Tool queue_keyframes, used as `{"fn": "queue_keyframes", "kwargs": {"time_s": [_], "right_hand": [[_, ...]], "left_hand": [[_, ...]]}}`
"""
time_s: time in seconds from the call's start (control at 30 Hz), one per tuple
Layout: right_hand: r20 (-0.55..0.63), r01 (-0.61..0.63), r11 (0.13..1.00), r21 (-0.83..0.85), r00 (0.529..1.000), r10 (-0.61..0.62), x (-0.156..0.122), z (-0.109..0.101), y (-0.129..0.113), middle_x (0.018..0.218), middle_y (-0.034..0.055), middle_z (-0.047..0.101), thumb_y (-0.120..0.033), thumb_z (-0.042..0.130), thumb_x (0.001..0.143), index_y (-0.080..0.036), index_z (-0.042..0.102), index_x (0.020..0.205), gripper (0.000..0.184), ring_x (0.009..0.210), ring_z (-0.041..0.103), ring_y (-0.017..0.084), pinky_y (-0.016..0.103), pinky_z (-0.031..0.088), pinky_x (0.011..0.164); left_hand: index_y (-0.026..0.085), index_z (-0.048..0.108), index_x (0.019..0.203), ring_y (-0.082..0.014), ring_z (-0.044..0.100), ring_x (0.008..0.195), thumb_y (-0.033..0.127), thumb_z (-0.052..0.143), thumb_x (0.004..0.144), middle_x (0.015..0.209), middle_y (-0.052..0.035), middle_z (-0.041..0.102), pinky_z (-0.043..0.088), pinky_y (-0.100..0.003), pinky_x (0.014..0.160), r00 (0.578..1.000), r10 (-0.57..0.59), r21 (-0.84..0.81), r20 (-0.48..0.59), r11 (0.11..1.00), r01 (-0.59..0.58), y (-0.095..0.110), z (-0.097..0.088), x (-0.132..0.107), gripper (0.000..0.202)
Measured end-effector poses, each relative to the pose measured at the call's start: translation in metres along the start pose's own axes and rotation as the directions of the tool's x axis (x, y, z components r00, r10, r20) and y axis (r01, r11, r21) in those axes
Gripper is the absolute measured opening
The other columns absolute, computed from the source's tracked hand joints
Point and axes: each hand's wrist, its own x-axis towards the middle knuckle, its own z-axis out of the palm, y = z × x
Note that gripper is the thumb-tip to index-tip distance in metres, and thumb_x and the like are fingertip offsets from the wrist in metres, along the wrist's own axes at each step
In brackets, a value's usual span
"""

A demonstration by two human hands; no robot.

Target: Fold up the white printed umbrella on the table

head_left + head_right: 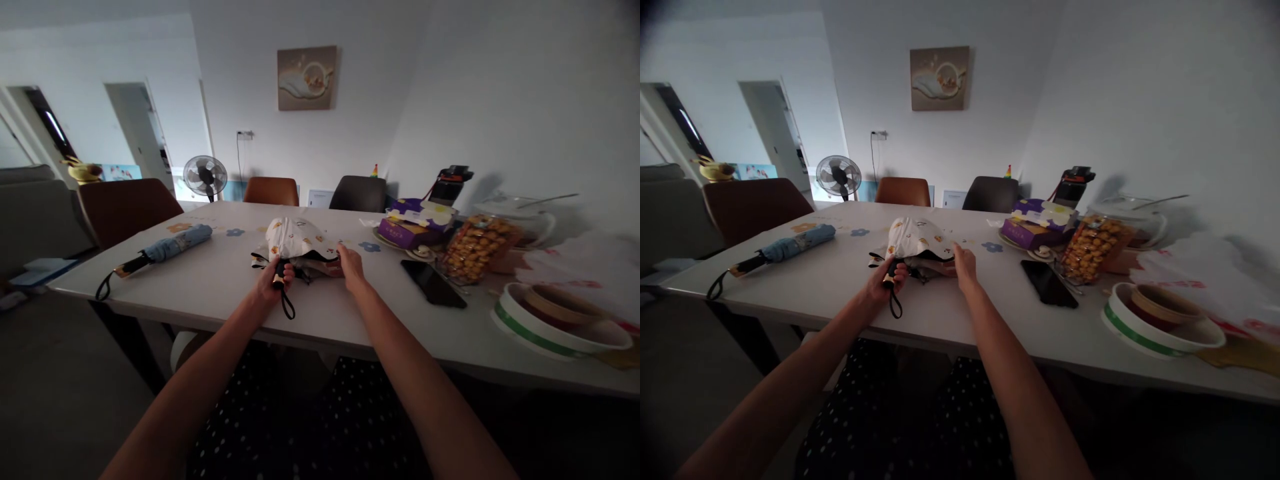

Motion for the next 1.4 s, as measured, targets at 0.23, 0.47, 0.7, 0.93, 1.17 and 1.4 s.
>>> {"fn": "queue_keyframes", "kwargs": {"time_s": [0.23,0.47,0.7,0.93,1.17,1.4], "right_hand": [[0.031,-0.202,0.978,0.042,0.979,0.201,0.001,-0.002,-0.001,0.063,0.0017,0.063,-0.029,0.068,0.065,-0.015,0.062,0.086,0.026,0.042,0.054,0.013,0.022,0.037,0.032],[0.193,-0.167,0.859,0.484,0.978,0.082,-0.001,-0.008,-0.016,0.082,0.0012,0.067,-0.018,0.06,0.071,-0.018,0.063,0.086,0.015,0.068,0.063,0.016,0.031,0.056,0.055],[0.257,-0.183,0.728,0.66,0.966,0.01,-0.008,-0.012,-0.026,0.081,0.001,0.068,-0.021,0.058,0.075,-0.02,0.062,0.084,0.01,0.08,0.064,0.018,0.035,0.057,0.067],[0.294,-0.195,0.694,0.693,0.955,-0.026,-0.01,-0.011,-0.029,0.08,0.0003,0.068,-0.019,0.054,0.076,-0.02,0.061,0.081,0.008,0.084,0.064,0.019,0.04,0.055,0.077],[0.308,-0.142,0.748,0.648,0.947,-0.087,-0.008,-0.012,-0.025,0.086,-0.0007,0.068,-0.022,0.052,0.077,-0.022,0.059,0.08,0.007,0.092,0.062,0.019,0.043,0.052,0.083],[0.307,-0.148,0.714,0.684,0.947,-0.097,-0.005,-0.014,-0.024,0.083,-0.0018,0.068,-0.021,0.053,0.076,-0.023,0.058,0.081,0.007,0.089,0.063,0.017,0.04,0.054,0.081]], "left_hand": [[0.016,0.041,0.069,-0.0038,0.036,0.039,0.043,0.029,0.092,0.053,0.0033,0.035,0.034,-0.011,0.033,0.998,-0.066,0.114,0.002,0.991,0.066,-0.004,0.005,-0.002,0.037],[0.016,0.04,0.069,-0.0035,0.037,0.038,0.043,0.028,0.092,0.051,0.0032,0.037,0.032,-0.011,0.032,0.997,-0.072,0.221,-0.042,0.972,0.079,-0.006,0.01,-0.003,0.038],[0.014,0.044,0.076,-0.0051,0.041,0.037,0.036,0.036,0.091,0.055,0.0004,0.048,0.032,-0.014,0.03,0.994,0.081,0.496,-0.077,0.867,-0.032,-0.015,0.01,0.002,0.028],[0.014,0.046,0.076,-0.0067,0.043,0.036,0.036,0.034,0.091,0.054,-0.0009,0.049,0.031,-0.016,0.03,0.995,0.077,0.585,-0.062,0.811,-0.026,-0.02,0.01,0.001,0.03],[0.015,0.045,0.076,-0.0084,0.043,0.034,0.037,0.035,0.09,0.05,0.0,0.049,0.034,-0.018,0.031,0.986,0.12,0.625,-0.112,0.78,-0.024,-0.024,0.015,-0.001,0.028],[0.015,0.047,0.075,-0.0107,0.045,0.034,0.035,0.036,0.089,0.047,-0.001,0.051,0.039,-0.022,0.034,0.966,0.235,0.753,-0.106,0.654,-0.077,-0.031,0.017,0.004,0.027]]}}
